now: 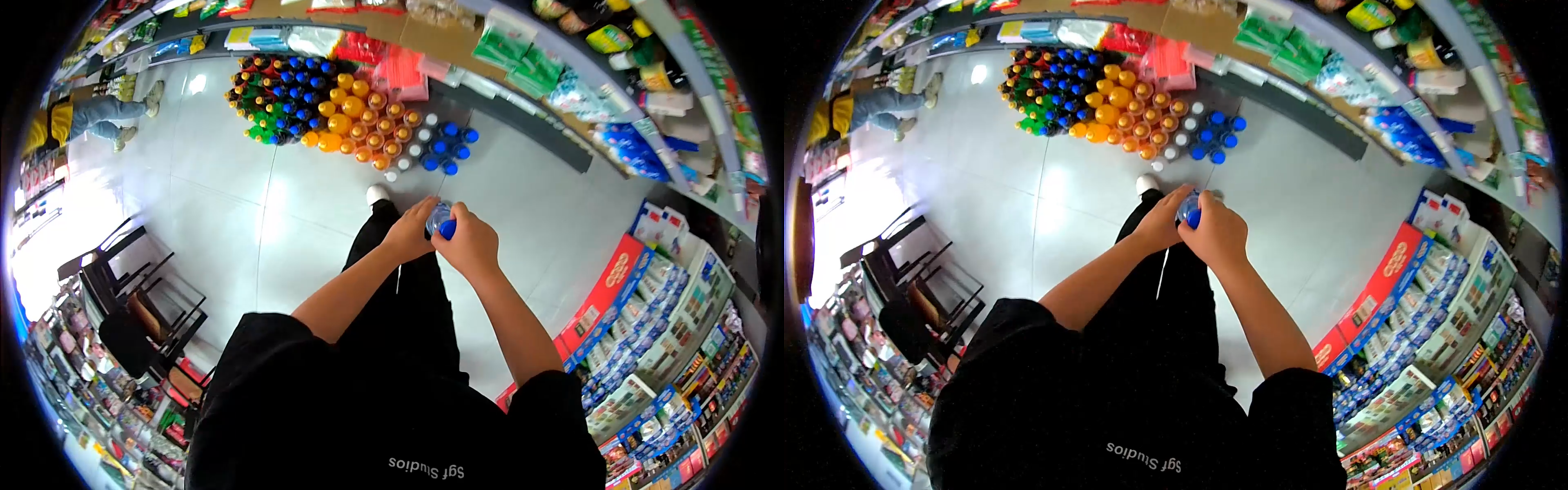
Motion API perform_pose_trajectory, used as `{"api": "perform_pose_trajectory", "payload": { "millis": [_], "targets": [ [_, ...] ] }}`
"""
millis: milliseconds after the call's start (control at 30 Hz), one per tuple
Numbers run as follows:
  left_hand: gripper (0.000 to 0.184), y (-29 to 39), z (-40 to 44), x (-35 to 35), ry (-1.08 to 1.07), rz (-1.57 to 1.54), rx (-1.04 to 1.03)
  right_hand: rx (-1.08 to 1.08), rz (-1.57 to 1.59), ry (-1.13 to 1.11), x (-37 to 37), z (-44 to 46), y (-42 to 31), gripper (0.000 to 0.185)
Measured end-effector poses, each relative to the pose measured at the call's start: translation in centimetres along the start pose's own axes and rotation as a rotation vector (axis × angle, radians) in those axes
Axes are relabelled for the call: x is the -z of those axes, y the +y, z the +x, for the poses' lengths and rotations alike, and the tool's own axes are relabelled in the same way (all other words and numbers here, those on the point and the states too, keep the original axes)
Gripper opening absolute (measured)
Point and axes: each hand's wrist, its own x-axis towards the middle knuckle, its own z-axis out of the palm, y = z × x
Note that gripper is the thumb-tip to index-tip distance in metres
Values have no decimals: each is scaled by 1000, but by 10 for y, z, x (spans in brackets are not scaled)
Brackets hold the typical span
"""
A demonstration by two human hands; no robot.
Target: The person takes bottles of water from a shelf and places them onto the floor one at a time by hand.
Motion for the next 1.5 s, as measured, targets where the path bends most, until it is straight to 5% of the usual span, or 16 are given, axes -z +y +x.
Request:
{"api": "perform_pose_trajectory", "payload": {
  "millis": [67, 167, 200, 267, 300, 400, 733, 1133, 1367, 1500],
  "targets": [
    [72, -36, 7, -18, -33, 11, 61, -70, 7, -22, -42, 16, 22, 36],
    [71, -124, 23, -77, -44, -179, 451, -214, 69, -87, -109, 53, 67, 41],
    [61, -151, 18, -97, 35, -417, 548, -220, 72, -99, -121, 59, 72, 41],
    [46, -171, 18, -103, 41, -272, 511, -305, 105, -104, -143, 63, 75, 45],
    [35, -149, 35, -95, 170, -728, 922, -298, 116, -78, -163, 70, 86, 47],
    [35, -206, 61, -129, 325, -1021, 923, -388, 123, -144, -218, 107, 117, 49],
    [25, -286, 111, -153, 284, -1066, 1055, -394, 92, -117, -335, 175, 176, 51],
    [25, -263, 126, -178, 298, -1150, 1126, -334, -69, -76, -332, 173, 203, 37],
    [22, -276, 125, -180, 277, -1054, 1000, -339, 17, -171, -353, 173, 209, 47],
    [38, -250, 103, -146, 261, -946, 1026, -257, 112, -163, -330, 145, 175, 51]
  ]
}}
